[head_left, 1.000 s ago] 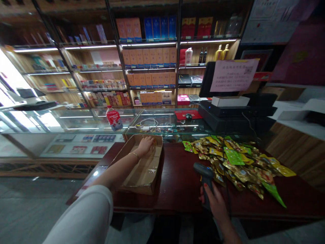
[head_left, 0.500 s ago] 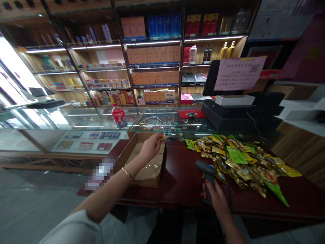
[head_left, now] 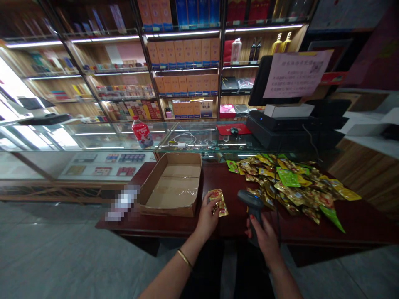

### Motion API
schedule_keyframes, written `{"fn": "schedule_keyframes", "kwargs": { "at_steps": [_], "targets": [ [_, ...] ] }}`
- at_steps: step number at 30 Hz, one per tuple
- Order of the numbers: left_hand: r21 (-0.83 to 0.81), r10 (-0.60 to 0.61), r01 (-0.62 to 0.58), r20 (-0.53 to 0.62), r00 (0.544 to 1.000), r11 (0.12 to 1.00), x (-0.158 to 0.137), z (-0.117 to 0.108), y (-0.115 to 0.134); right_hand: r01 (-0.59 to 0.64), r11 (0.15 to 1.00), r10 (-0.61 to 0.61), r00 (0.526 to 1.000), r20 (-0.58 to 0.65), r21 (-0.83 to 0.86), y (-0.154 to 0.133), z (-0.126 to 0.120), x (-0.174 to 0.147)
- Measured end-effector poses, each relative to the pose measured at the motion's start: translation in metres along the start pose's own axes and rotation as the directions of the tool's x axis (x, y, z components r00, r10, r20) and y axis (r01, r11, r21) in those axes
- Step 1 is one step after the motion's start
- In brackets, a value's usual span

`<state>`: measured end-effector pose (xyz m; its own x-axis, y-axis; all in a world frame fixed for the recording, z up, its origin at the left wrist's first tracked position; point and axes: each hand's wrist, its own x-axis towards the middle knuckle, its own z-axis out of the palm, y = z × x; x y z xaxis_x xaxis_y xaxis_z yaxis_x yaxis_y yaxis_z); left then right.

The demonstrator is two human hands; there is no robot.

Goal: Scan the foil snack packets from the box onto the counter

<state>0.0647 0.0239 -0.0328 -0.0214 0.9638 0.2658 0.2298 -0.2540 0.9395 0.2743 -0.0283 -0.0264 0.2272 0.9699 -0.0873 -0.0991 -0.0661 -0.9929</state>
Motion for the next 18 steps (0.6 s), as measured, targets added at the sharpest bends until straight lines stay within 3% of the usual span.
{"fn": "schedule_keyframes", "kwargs": {
  "at_steps": [4,7,13,15,18],
  "targets": [
    [-0.202,-0.091,0.098,0.044,0.995,0.974,0.003,-0.002,-0.006,-0.027,0.999,0.027,1.0,0.005,-0.04,0.002,-0.001,-0.032],
    [-0.155,-0.113,0.12,0.056,0.992,0.981,0.004,-0.004,-0.005,-0.047,0.996,0.046,0.999,-0.012,-0.082,0.005,-0.005,-0.05],
    [-0.034,-0.103,0.101,-0.058,0.993,0.994,-0.005,0.001,0.005,-0.064,0.991,0.065,0.998,0.004,-0.118,0.003,-0.013,-0.059],
    [-0.022,-0.069,0.067,-0.07,0.995,0.997,-0.008,0.003,0.008,-0.073,0.989,0.073,0.997,-0.007,-0.131,-0.001,-0.013,-0.061],
    [-0.074,-0.121,0.118,-0.039,0.992,0.99,-0.006,0.0,0.008,-0.071,0.986,0.067,0.997,-0.029,-0.15,-0.007,-0.012,-0.063]
  ]
}}
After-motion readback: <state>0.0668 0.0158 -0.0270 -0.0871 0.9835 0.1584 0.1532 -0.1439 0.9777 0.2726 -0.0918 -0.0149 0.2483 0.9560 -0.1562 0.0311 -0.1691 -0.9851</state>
